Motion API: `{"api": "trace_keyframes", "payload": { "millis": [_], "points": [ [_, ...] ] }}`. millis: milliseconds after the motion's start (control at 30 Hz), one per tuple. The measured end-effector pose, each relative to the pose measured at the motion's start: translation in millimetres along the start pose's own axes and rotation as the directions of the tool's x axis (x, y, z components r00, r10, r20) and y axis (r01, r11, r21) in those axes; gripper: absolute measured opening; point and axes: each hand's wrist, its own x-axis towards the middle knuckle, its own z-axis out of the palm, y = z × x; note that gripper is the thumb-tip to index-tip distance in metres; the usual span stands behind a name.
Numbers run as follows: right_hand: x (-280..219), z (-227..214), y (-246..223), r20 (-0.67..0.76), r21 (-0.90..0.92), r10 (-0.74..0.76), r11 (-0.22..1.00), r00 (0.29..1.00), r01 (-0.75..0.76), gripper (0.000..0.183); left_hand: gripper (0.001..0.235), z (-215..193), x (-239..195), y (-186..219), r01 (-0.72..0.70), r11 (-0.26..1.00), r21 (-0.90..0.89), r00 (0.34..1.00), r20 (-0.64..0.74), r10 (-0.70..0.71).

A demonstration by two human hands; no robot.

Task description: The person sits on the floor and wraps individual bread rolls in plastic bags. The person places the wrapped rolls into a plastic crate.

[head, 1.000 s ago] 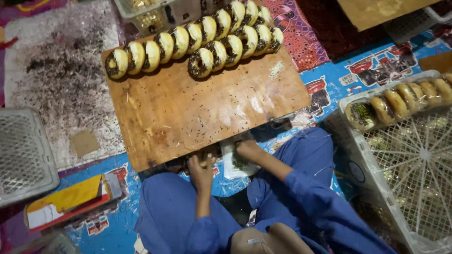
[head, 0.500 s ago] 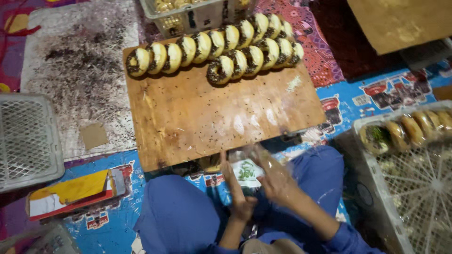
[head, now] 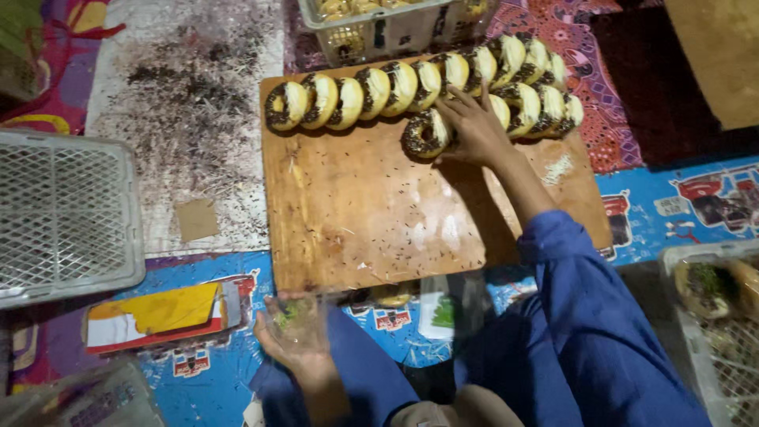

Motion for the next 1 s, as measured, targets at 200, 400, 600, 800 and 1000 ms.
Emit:
{"api": "trace_keyframes", "payload": {
  "millis": [200, 400, 600, 800, 1000],
  "points": [
    [-30.1, 18.5, -50.3, -0.146, 0.354, 0.066, 0.935, 0.987, -0.011, 0.034, 0.034, 28.7, 37.6, -26.9, 0.403, 0.877, -0.261, 0.894, 0.316, -0.317],
    [-121.2, 16.8, -169.6, -0.198, 0.499, 0.356, 0.839, 0.913, -0.219, 0.030, 0.036, 15.1, 65.6, -75.3, 0.042, 0.897, -0.440, 0.998, 0.066, -0.014],
    [-130.2, 25.2, -234.7, -0.221, 0.685, 0.337, 0.721, 0.915, -0.100, 0.075, 0.034, 7.9, 43.7, -78.0, 0.066, 0.956, -0.286, 0.997, 0.055, -0.052],
    [-64.1, 27.0, -236.4, -0.184, 0.654, 0.377, 0.736, 0.908, -0.173, 0.064, 0.036, 16.0, 23.5, -68.3, 0.247, 0.913, -0.325, 0.962, 0.197, -0.190],
    [35.2, 35.5, -251.1, -0.052, 0.193, 0.017, 0.981, 0.999, -0.006, 0.091, 0.039, 11.5, 1.2, -27.4, 0.240, 0.870, -0.430, 0.970, 0.086, -0.226]
  ]
}}
